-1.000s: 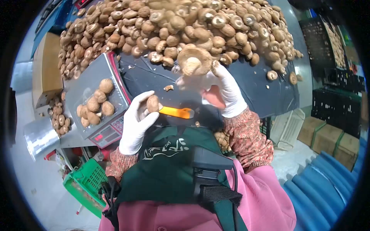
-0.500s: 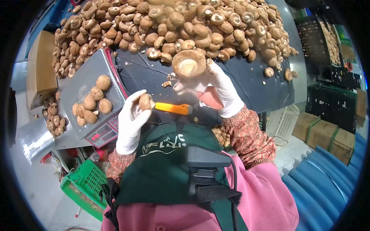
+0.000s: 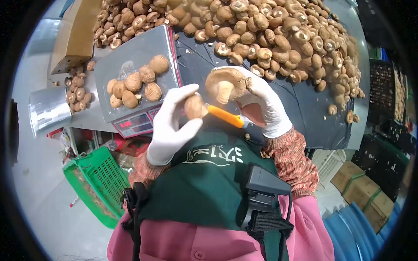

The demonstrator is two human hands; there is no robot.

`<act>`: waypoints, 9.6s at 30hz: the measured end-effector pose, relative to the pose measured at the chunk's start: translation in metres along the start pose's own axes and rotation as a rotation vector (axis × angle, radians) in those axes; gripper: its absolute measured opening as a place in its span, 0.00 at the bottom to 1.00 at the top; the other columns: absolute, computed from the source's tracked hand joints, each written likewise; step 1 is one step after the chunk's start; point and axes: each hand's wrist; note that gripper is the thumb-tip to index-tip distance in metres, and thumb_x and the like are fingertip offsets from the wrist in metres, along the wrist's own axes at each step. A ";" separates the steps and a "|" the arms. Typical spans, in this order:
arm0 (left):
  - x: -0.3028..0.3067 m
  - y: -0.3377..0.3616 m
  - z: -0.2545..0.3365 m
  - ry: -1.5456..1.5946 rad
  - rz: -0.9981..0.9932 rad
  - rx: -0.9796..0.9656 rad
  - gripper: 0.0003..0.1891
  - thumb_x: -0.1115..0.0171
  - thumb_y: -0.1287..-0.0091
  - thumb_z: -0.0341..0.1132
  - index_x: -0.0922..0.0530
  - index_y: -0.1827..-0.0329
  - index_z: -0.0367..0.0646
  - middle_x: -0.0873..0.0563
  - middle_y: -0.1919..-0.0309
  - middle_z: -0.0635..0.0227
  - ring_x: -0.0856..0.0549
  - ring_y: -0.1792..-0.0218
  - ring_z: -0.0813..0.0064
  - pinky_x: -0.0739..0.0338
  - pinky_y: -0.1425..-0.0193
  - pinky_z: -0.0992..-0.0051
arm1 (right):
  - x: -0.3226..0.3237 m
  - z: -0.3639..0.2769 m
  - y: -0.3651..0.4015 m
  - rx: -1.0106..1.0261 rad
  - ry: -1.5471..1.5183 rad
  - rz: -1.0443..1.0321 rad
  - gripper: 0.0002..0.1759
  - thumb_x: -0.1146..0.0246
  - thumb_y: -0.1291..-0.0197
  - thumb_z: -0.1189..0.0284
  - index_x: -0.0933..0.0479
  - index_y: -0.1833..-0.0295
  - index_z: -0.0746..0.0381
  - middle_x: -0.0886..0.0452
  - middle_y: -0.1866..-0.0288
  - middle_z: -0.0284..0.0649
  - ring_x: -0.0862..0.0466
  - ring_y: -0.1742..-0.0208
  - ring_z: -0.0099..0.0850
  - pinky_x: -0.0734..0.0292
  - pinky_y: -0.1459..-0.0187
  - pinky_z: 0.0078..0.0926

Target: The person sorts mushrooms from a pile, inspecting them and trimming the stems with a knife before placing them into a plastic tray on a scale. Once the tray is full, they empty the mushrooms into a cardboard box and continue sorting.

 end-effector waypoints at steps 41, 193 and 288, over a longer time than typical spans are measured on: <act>0.003 0.000 0.007 -0.806 -0.222 -0.293 0.39 0.28 0.53 0.25 0.26 0.31 0.33 0.18 0.50 0.53 0.19 0.50 0.53 0.24 0.42 0.61 | 0.076 -0.045 0.140 -0.303 1.006 0.406 0.21 0.34 0.31 0.61 0.18 0.43 0.66 0.13 0.54 0.37 0.16 0.57 0.26 0.21 0.49 0.27; 0.176 0.044 -0.023 -1.025 0.562 -0.154 0.25 0.27 0.38 0.23 0.23 0.38 0.35 0.18 0.45 0.61 0.20 0.43 0.65 0.28 0.32 0.65 | 0.077 -0.012 0.083 0.328 1.734 0.694 0.19 0.33 0.37 0.62 0.19 0.44 0.59 0.14 0.52 0.45 0.14 0.52 0.45 0.19 0.50 0.39; 0.270 0.079 0.005 -0.871 0.769 0.030 0.16 0.39 0.26 0.28 0.18 0.39 0.32 0.12 0.44 0.57 0.16 0.40 0.67 0.26 0.31 0.67 | -0.014 0.063 -0.064 0.660 1.430 0.253 0.11 0.42 0.33 0.84 0.18 0.49 0.65 0.14 0.45 0.43 0.15 0.43 0.34 0.22 0.41 0.29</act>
Point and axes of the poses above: each hand's wrist, its own y-axis away from the middle knuckle, its own x-axis out of the back of the hand, z = x × y
